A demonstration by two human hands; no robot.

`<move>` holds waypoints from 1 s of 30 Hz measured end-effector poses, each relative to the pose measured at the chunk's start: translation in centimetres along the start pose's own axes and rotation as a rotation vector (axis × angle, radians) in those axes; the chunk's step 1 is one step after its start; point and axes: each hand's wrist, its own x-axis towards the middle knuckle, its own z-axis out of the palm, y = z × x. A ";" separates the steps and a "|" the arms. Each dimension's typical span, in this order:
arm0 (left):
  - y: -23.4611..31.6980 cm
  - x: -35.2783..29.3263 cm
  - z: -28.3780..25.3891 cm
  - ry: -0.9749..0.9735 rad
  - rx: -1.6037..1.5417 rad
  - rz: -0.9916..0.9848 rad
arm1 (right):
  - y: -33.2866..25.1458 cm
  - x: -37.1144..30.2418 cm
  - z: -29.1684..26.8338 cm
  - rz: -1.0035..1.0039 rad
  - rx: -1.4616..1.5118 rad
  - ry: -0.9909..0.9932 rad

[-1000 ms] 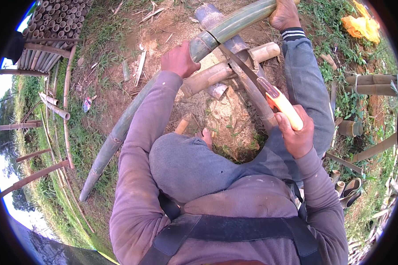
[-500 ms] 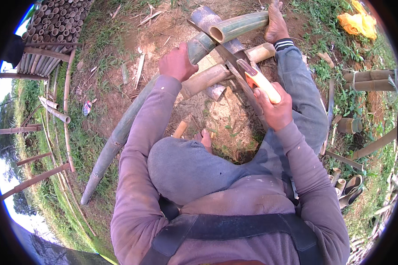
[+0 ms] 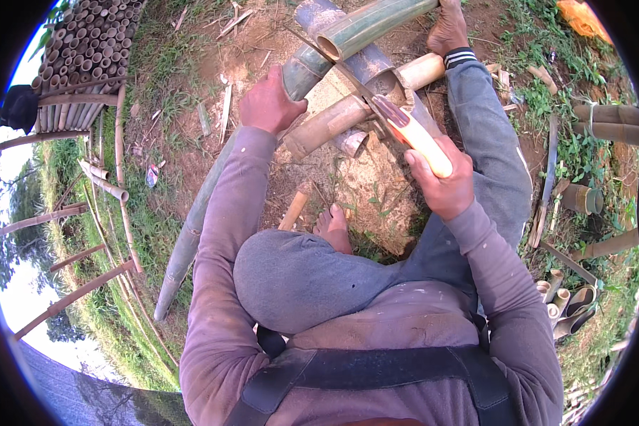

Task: The person sits on the ground and uses a hand saw to cut long bamboo poles into shorter sections. They position each pole on a wooden support, saw through it, and then move the cut pieces aside.

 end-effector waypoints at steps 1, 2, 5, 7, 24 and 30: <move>-0.3 0.3 0.0 -0.009 -0.014 0.005 | -0.1 -2.1 -2.5 -0.060 -0.105 -0.019; -0.3 0.7 -0.2 -0.015 -0.026 0.017 | -0.5 -3.6 -4.2 -0.121 -0.208 -0.032; -0.9 1.8 0.3 -0.015 -0.103 0.049 | -2.0 -4.9 -5.7 0.052 -0.105 -0.071; -1.6 2.7 0.1 -0.026 -0.147 0.061 | -2.2 -3.9 -5.0 0.025 -0.156 -0.076; -2.5 4.1 1.0 -0.336 -0.484 0.161 | -2.2 2.0 1.0 -0.121 -0.163 -0.052; -1.5 1.8 1.5 -0.221 -0.324 0.138 | -3.4 -1.9 -1.8 0.012 -0.171 -0.042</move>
